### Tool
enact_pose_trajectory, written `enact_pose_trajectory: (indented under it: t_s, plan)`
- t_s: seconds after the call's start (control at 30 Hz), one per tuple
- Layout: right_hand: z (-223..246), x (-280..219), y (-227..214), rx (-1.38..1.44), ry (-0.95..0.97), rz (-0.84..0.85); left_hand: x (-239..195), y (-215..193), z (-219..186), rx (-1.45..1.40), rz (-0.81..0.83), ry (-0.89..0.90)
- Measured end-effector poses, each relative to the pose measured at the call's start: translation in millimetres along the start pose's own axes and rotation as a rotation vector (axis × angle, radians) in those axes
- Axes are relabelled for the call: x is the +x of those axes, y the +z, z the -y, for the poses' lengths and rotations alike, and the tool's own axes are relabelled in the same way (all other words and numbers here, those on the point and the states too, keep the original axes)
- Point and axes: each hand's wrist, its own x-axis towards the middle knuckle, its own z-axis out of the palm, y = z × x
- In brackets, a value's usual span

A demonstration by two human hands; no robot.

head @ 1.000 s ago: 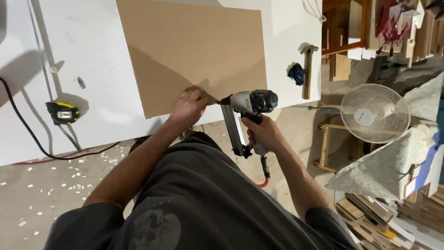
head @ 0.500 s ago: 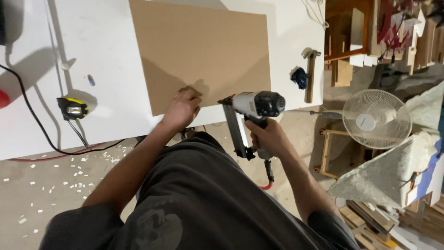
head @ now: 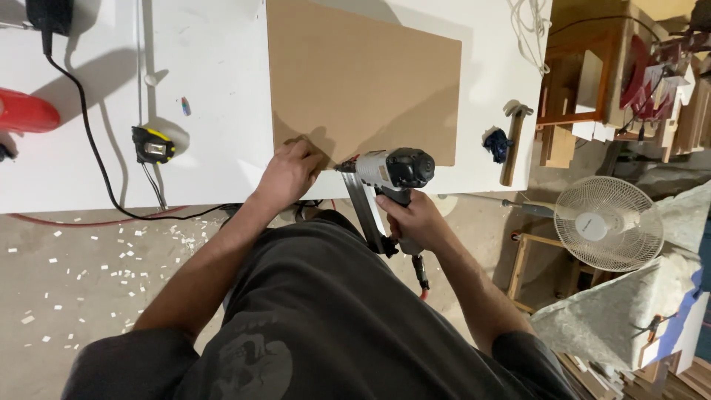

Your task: Assembling a wooden box by applying glue and nailing a back panel using a pneumatic nail gun

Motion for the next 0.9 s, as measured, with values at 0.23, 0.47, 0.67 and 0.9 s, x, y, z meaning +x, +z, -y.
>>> enact_pose_trajectory:
  t_s: [0.23, 0.47, 0.67, 0.9]
  plan:
    - [-4.6, 8.2, -1.1, 0.033, 0.018, 0.010, -2.0, 2.3, 4.8, -0.022, 0.022, 0.005]
    - [-0.9, 14.3, -2.9, -0.079, 0.076, 0.041, -0.9, 2.3, 5.5, -0.046, -0.013, 0.031]
    - [-3.8, 11.1, -17.0, -0.156, 0.076, 0.031, -6.3, 7.5, 9.8, -0.041, 0.022, 0.035]
    - [-16.2, -5.3, -110.0, -0.031, 0.239, -0.376, 11.2, -15.3, -4.0, -0.014, 0.213, -0.070]
